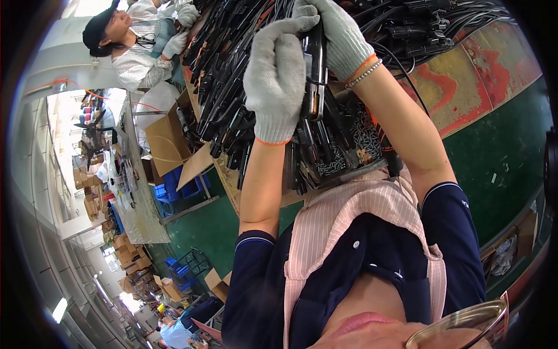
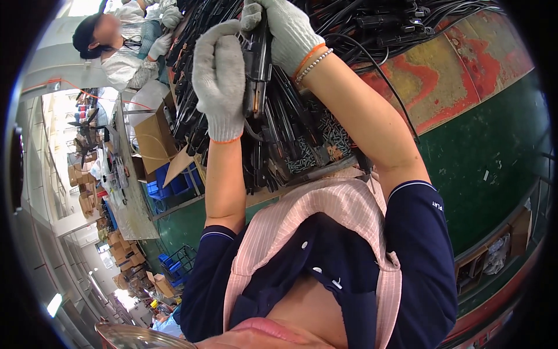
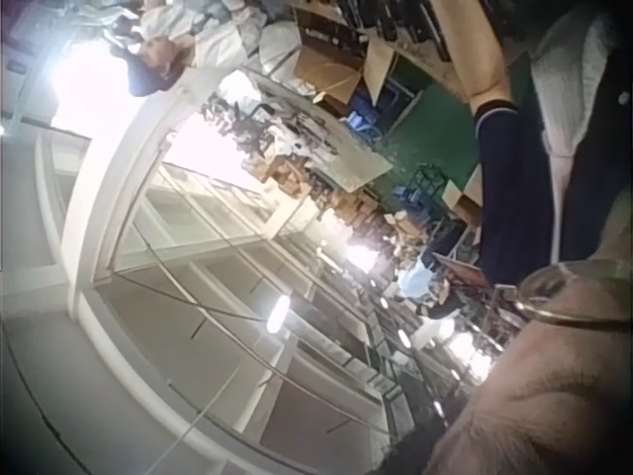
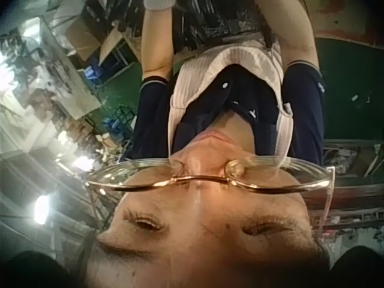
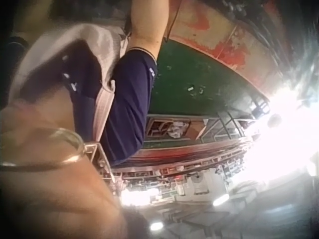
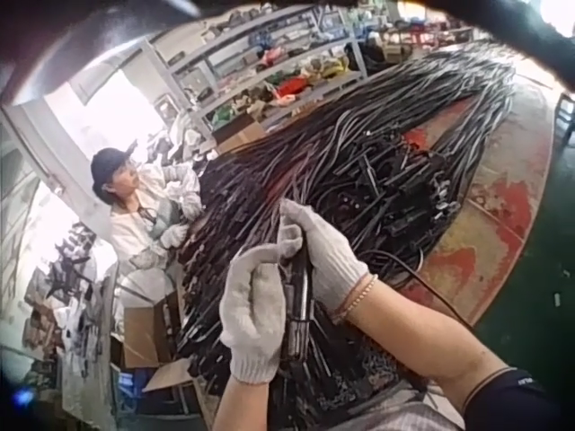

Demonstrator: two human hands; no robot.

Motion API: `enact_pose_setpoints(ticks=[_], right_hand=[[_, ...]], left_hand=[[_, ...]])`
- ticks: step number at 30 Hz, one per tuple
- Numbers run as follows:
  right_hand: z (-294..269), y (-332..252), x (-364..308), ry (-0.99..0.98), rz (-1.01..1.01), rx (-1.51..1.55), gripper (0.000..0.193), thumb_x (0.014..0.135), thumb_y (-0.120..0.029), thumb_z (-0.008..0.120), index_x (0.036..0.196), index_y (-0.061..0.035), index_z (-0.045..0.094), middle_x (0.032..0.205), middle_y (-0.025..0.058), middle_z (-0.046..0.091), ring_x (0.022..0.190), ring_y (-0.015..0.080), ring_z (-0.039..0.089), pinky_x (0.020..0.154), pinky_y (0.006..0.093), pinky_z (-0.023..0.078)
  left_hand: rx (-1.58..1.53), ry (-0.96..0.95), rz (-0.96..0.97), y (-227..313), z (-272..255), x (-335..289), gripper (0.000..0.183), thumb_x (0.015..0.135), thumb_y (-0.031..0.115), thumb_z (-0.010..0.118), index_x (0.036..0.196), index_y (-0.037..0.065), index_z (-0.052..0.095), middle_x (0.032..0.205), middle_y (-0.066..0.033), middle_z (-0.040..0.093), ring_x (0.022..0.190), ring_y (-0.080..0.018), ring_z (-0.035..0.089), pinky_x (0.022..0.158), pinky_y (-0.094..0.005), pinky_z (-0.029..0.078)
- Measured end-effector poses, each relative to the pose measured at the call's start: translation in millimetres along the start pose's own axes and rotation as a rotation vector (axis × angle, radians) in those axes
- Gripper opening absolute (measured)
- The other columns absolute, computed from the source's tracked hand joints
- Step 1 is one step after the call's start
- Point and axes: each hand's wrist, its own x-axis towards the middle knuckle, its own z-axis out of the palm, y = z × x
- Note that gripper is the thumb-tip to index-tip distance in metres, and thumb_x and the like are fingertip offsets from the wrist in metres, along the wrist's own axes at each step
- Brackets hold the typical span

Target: The person assembles black plastic components onto wiring harnesses at an industrial assembly table, using a power drill to secure the components with screws.

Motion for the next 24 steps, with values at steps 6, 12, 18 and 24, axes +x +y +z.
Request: enact_pose_setpoints(ticks=[6,12,18,24], right_hand=[[15,-2,-8,0.130,-0.070,-0.130,0.011,0.096,-0.020,0.060,0.089,-0.0129,0.055,0.073,-0.0036,0.055,0.053,0.0071,0.048,0.046,0.0200,0.043],[32,7,-10,0.321,-0.278,-0.377,0.040,0.091,-0.050,0.061,0.081,-0.0121,0.054,0.064,0.0000,0.052,0.050,0.0141,0.049,0.048,0.0290,0.046],[16,-12,-47,0.151,-0.613,-1.954,0.094,0.082,-0.064,0.056,0.148,-0.0028,0.031,0.149,0.0255,0.035,0.136,0.0413,0.037,0.110,0.0459,0.033],[-40,-22,-150,0.208,-0.380,-2.615,0.062,0.085,-0.033,0.069,0.136,-0.0086,0.044,0.111,0.0176,0.063,0.095,0.0350,0.064,0.078,0.0411,0.052]], left_hand=[[0.362,0.033,0.197,-21,1,-11,0.013,0.094,0.005,0.057,0.106,0.006,0.062,0.086,-0.0073,0.068,0.073,-0.0168,0.066,0.067,-0.0244,0.052],[-0.203,-0.187,-0.549,21,7,-9,0.089,0.087,0.030,0.071,0.152,0.011,0.013,0.116,-0.0114,0.057,0.088,-0.0151,0.056,0.075,-0.0293,0.046],[-0.523,-0.255,-1.043,18,-1,-26,0.060,0.088,0.009,0.067,0.140,0.010,0.037,0.094,-0.0081,0.062,0.057,-0.0096,0.055,0.044,-0.0222,0.040],[-1.599,0.079,-1.067,-37,-23,-75,0.025,0.102,0.011,0.048,0.124,0.012,0.061,0.095,-0.0080,0.061,0.059,-0.0107,0.042,0.046,-0.0229,0.037]])
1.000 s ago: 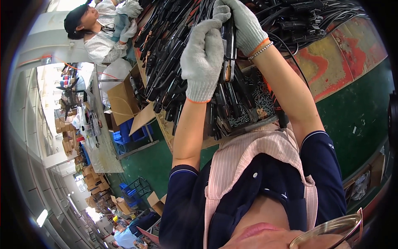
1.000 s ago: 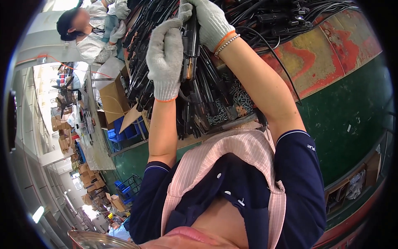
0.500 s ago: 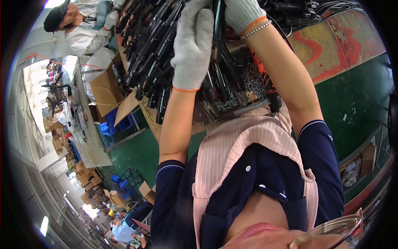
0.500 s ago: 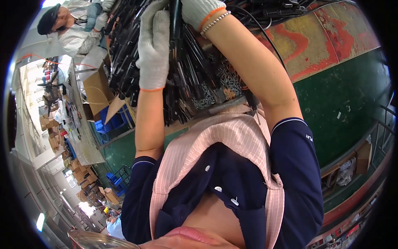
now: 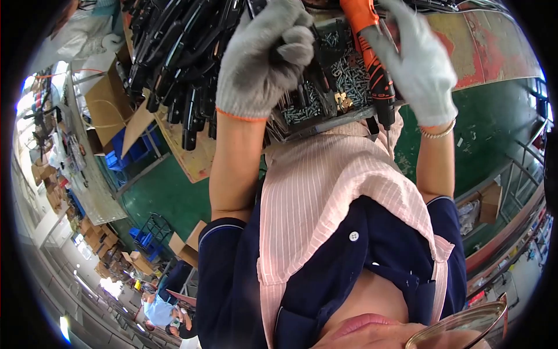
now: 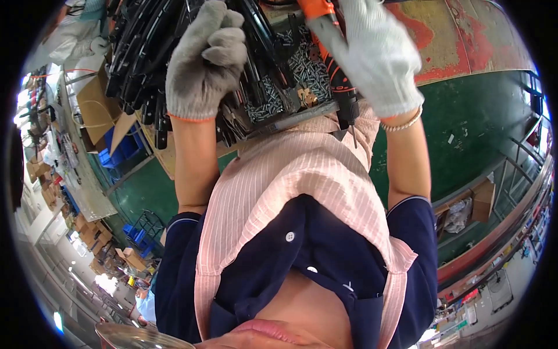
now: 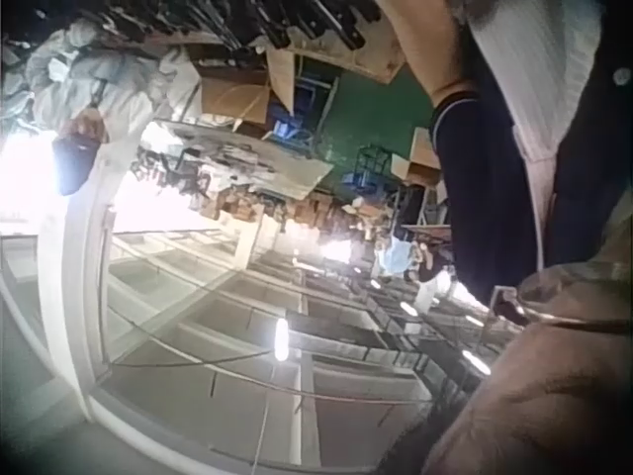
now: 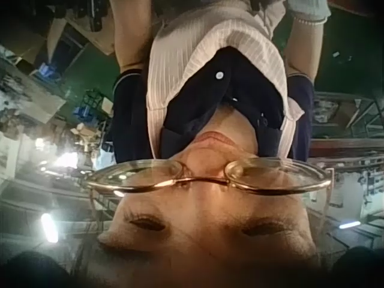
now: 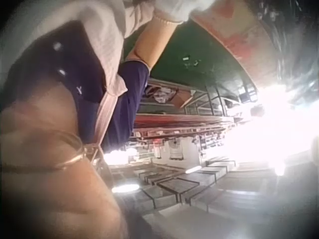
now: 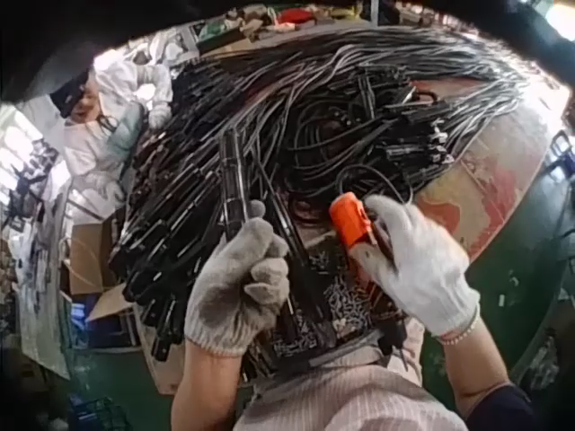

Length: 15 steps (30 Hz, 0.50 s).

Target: The person assembles black plastic components onto wiring harnesses at an industrial assembly table, using a power drill to secure the components with screws.

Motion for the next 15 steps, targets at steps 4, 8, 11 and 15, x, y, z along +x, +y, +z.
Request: enact_pose_setpoints(ticks=[4,8,11,15], right_hand=[[23,-6,-22,-0.239,0.354,0.132,0.073,0.086,-0.039,0.067,0.144,-0.0114,0.033,0.111,0.0194,0.063,0.095,0.0383,0.064,0.078,0.0425,0.052],[40,15,-26,-0.028,0.327,0.532,0.078,0.081,-0.023,0.076,0.144,-0.0047,0.036,0.109,0.0144,0.063,0.093,0.0185,0.063,0.078,0.0295,0.052],[21,43,-40,0.056,0.292,0.832,0.069,0.081,-0.020,0.072,0.138,0.0012,0.041,0.107,0.0143,0.062,0.087,0.0184,0.063,0.076,0.0298,0.052],[-3,31,-22,0.443,0.109,1.559,0.045,0.085,-0.022,0.063,0.121,0.0022,0.050,0.101,0.0172,0.058,0.091,0.0272,0.060,0.081,0.0391,0.050]], left_hand=[[0.106,-0.078,-0.077,6,1,-1,0.025,0.103,0.018,0.048,0.123,0.013,0.062,0.082,-0.0074,0.063,0.056,-0.0107,0.052,0.041,-0.0212,0.040],[0.354,-0.040,-0.032,13,-8,-3,0.021,0.101,0.026,0.052,0.111,0.012,0.064,0.075,-0.0054,0.066,0.046,-0.0085,0.051,0.036,-0.0214,0.038],[0.381,-0.444,-0.012,13,-33,21,0.023,0.100,0.033,0.053,0.101,0.014,0.064,0.075,-0.0056,0.067,0.042,-0.0081,0.048,0.034,-0.0218,0.036],[0.316,-0.006,0.034,2,-7,2,0.032,0.101,0.042,0.047,0.095,0.014,0.063,0.069,-0.0039,0.064,0.037,-0.0082,0.044,0.030,-0.0219,0.030]])
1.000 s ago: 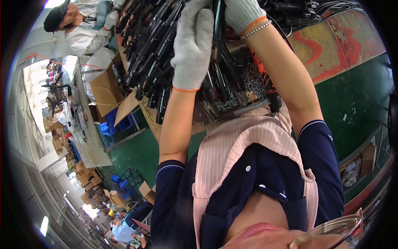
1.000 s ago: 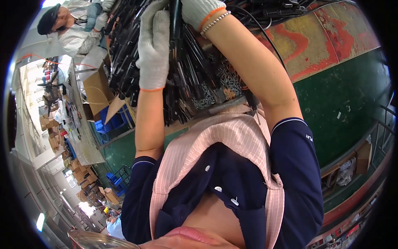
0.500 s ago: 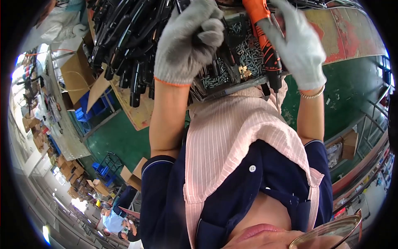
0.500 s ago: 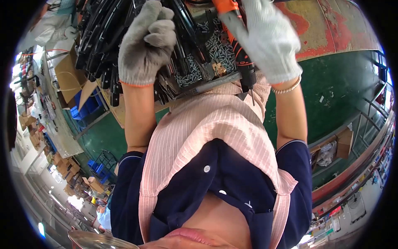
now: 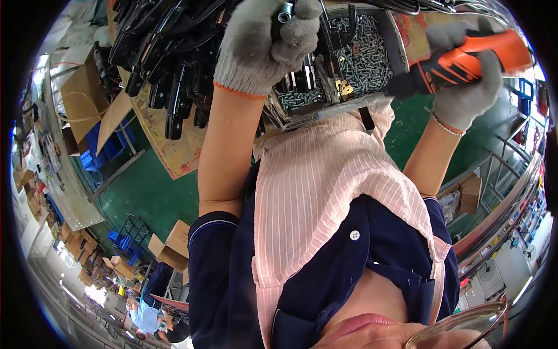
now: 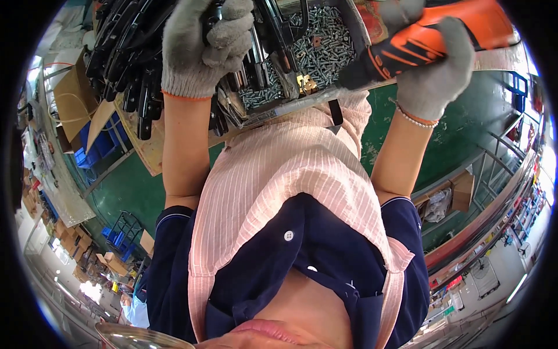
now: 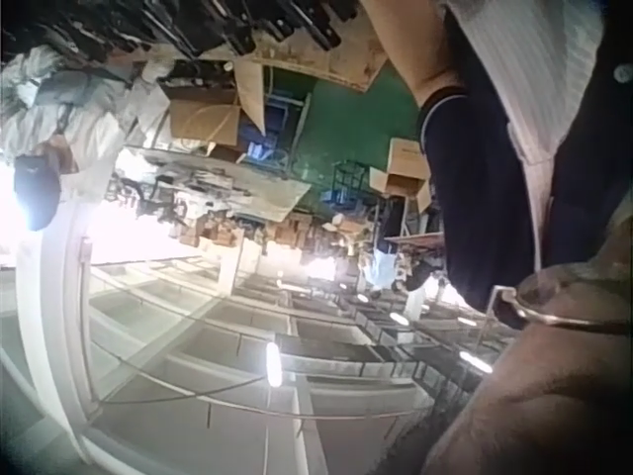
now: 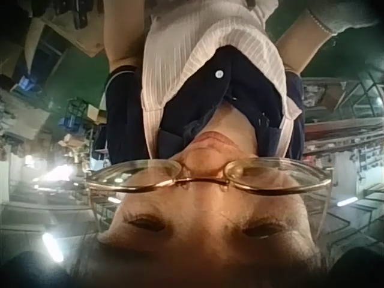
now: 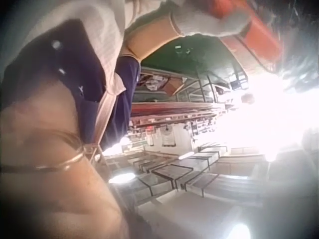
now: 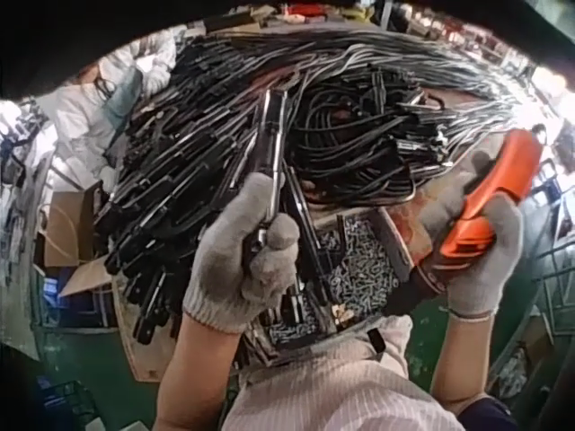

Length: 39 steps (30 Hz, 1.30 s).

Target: The person assembles black plastic components onto wiring harnesses at an industrial assembly table, using a power drill to secure the components with screws.

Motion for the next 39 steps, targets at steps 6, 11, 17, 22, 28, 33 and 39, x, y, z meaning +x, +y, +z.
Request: enact_pose_setpoints(ticks=[6,11,17,22,28,33,39], right_hand=[[27,21,-31,0.023,0.142,0.315,0.036,0.088,-0.021,0.063,0.118,-0.0051,0.051,0.091,0.0091,0.054,0.074,0.0178,0.049,0.065,0.0312,0.044],[39,38,-49,0.124,0.019,0.185,0.035,0.086,0.000,0.058,0.118,-0.0077,0.047,0.086,0.0110,0.057,0.063,0.0188,0.055,0.052,0.0348,0.049],[41,55,-53,0.113,-0.070,0.061,0.041,0.081,0.006,0.058,0.119,-0.0040,0.046,0.071,0.0133,0.055,0.051,0.0224,0.055,0.047,0.0366,0.050],[53,52,-56,0.038,-0.023,0.002,0.039,0.086,0.005,0.049,0.123,-0.0019,0.039,0.071,0.0085,0.046,0.056,0.0155,0.043,0.049,0.0312,0.042],[60,54,-56,0.104,-0.051,-0.047,0.037,0.085,0.001,0.052,0.120,-0.0098,0.049,0.070,0.0070,0.046,0.055,0.0139,0.039,0.046,0.0302,0.038],[42,42,-52,0.068,-0.055,0.250,0.061,0.083,0.006,0.055,0.137,-0.0103,0.031,0.088,0.0136,0.057,0.055,0.0186,0.053,0.046,0.0338,0.048],[44,16,-43,0.053,-0.082,0.372,0.042,0.088,0.001,0.055,0.128,-0.0080,0.045,0.098,0.0056,0.056,0.059,0.0105,0.038,0.050,0.0252,0.039]], left_hand=[[0.052,-0.050,-0.043,-1,-10,-8,0.027,0.100,0.038,0.053,0.100,0.012,0.059,0.062,0.0008,0.056,0.035,-0.0072,0.038,0.030,-0.0238,0.028],[0.203,0.148,-0.021,-5,7,2,0.016,0.094,0.018,0.065,0.099,0.010,0.053,0.058,0.0027,0.049,0.038,-0.0070,0.042,0.032,-0.0232,0.031],[0.273,0.193,-0.023,0,14,0,0.020,0.092,0.016,0.067,0.102,0.009,0.051,0.062,0.0008,0.051,0.039,-0.0083,0.046,0.033,-0.0239,0.033],[0.306,0.215,-0.062,-1,16,-5,0.018,0.093,0.016,0.065,0.104,0.009,0.052,0.065,0.0009,0.053,0.039,-0.0076,0.045,0.033,-0.0235,0.034],[0.292,0.187,-0.060,-3,11,-4,0.020,0.094,0.017,0.065,0.108,0.008,0.054,0.066,0.0014,0.054,0.039,-0.0072,0.045,0.032,-0.0234,0.033],[0.300,0.151,-0.054,-4,4,-4,0.016,0.094,0.017,0.065,0.104,0.009,0.055,0.066,0.0014,0.054,0.041,-0.0069,0.045,0.033,-0.0235,0.033],[0.228,0.119,-0.083,-4,3,-2,0.015,0.092,0.016,0.067,0.101,0.011,0.056,0.065,0.0012,0.055,0.041,-0.0068,0.046,0.033,-0.0233,0.033]])
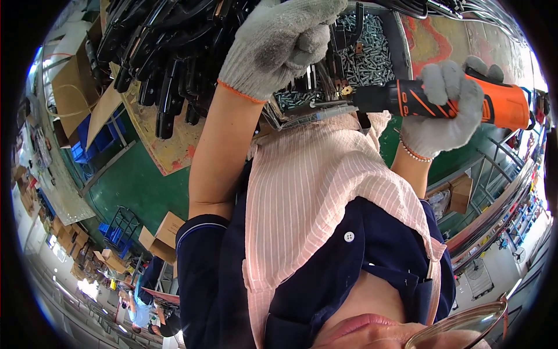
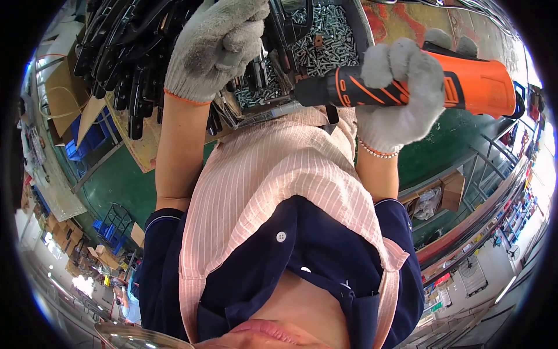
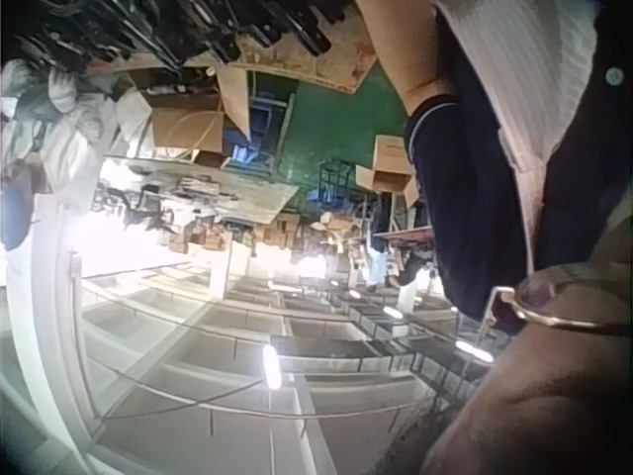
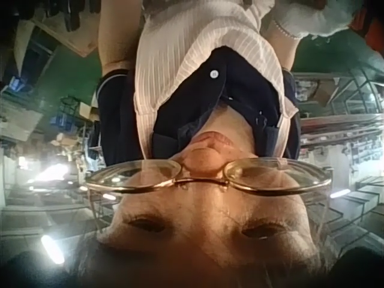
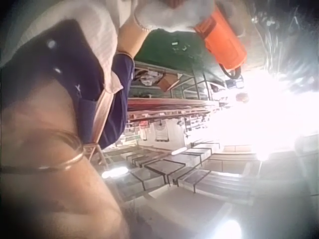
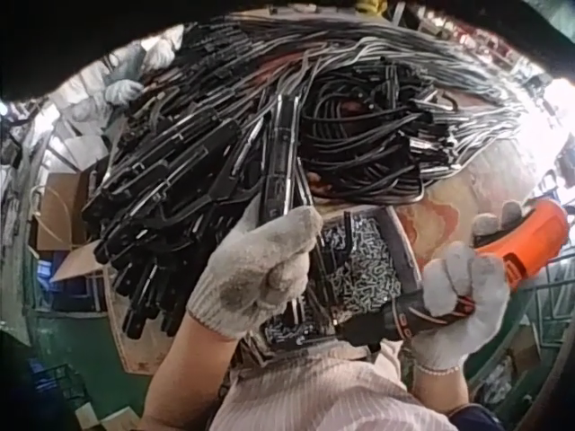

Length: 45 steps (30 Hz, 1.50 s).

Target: The person assembles black plastic components onto wiring harnesses at an industrial assembly table, using a power drill to secure the components with screws.

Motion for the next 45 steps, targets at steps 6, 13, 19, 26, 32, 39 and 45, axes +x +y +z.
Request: enact_pose_setpoints(ticks=[6,13,19,26,32,39,45], right_hand=[[-8,-3,5,-0.061,0.093,-0.036,0.030,0.087,-0.004,0.056,0.117,-0.0076,0.052,0.071,0.0004,0.042,0.056,0.0092,0.036,0.051,0.0233,0.037],[-22,13,-2,0.048,0.091,-0.211,0.031,0.089,-0.009,0.056,0.119,-0.0007,0.051,0.071,-0.0015,0.034,0.062,0.0112,0.033,0.056,0.0253,0.032],[-28,15,4,0.014,0.126,-0.031,0.045,0.085,0.004,0.057,0.127,-0.0116,0.046,0.079,0.0116,0.054,0.060,0.0175,0.048,0.049,0.0338,0.044],[-19,10,12,0.061,0.088,-0.150,0.036,0.086,0.000,0.059,0.119,-0.0088,0.046,0.073,0.0066,0.050,0.058,0.0129,0.044,0.050,0.0290,0.041],[-7,-20,54,-0.004,0.248,0.425,0.018,0.086,-0.002,0.057,0.103,-0.0027,0.053,0.070,0.0006,0.048,0.060,0.0088,0.046,0.059,0.0222,0.044],[10,3,87,-0.018,0.121,0.430,0.003,0.089,-0.005,0.057,0.087,-0.0034,0.056,0.073,0.0032,0.052,0.066,0.0113,0.049,0.065,0.0260,0.048],[7,20,84,0.024,0.096,0.282,0.004,0.090,-0.007,0.058,0.090,-0.0030,0.056,0.072,0.0050,0.055,0.064,0.0126,0.051,0.065,0.0271,0.049]], left_hand=[[-0.083,0.030,0.051,-7,0,2,0.016,0.097,0.028,0.061,0.095,0.012,0.058,0.069,0.0001,0.060,0.043,-0.0063,0.047,0.033,-0.0212,0.033],[-0.011,-0.365,0.428,-8,0,5,0.045,0.098,0.053,0.048,0.090,0.010,0.062,0.064,-0.0013,0.059,0.040,-0.0079,0.044,0.033,-0.0208,0.032],[-0.008,0.067,-0.062,-3,-1,1,0.073,0.094,0.069,0.034,0.071,0.006,0.064,0.045,-0.0009,0.048,0.032,-0.0103,0.039,0.030,-0.0215,0.028],[-0.013,0.093,-0.119,1,0,-3,0.081,0.091,0.076,0.027,0.076,0.006,0.065,0.047,-0.0015,0.050,0.033,-0.0108,0.039,0.029,-0.0215,0.028],[-0.064,-0.099,-0.054,-5,-18,-1,0.070,0.092,0.072,0.036,0.091,0.007,0.063,0.060,-0.0017,0.054,0.041,-0.0080,0.044,0.034,-0.0191,0.033],[-0.011,0.029,-0.004,-13,-12,-1,0.086,0.078,0.084,0.032,0.127,0.016,0.049,0.077,-0.0050,0.061,0.046,-0.0062,0.052,0.031,-0.0131,0.027],[-0.004,0.058,0.043,-13,-9,-1,0.086,0.084,0.081,0.027,0.099,0.004,0.061,0.054,-0.0029,0.047,0.036,-0.0080,0.036,0.029,-0.0184,0.025]])
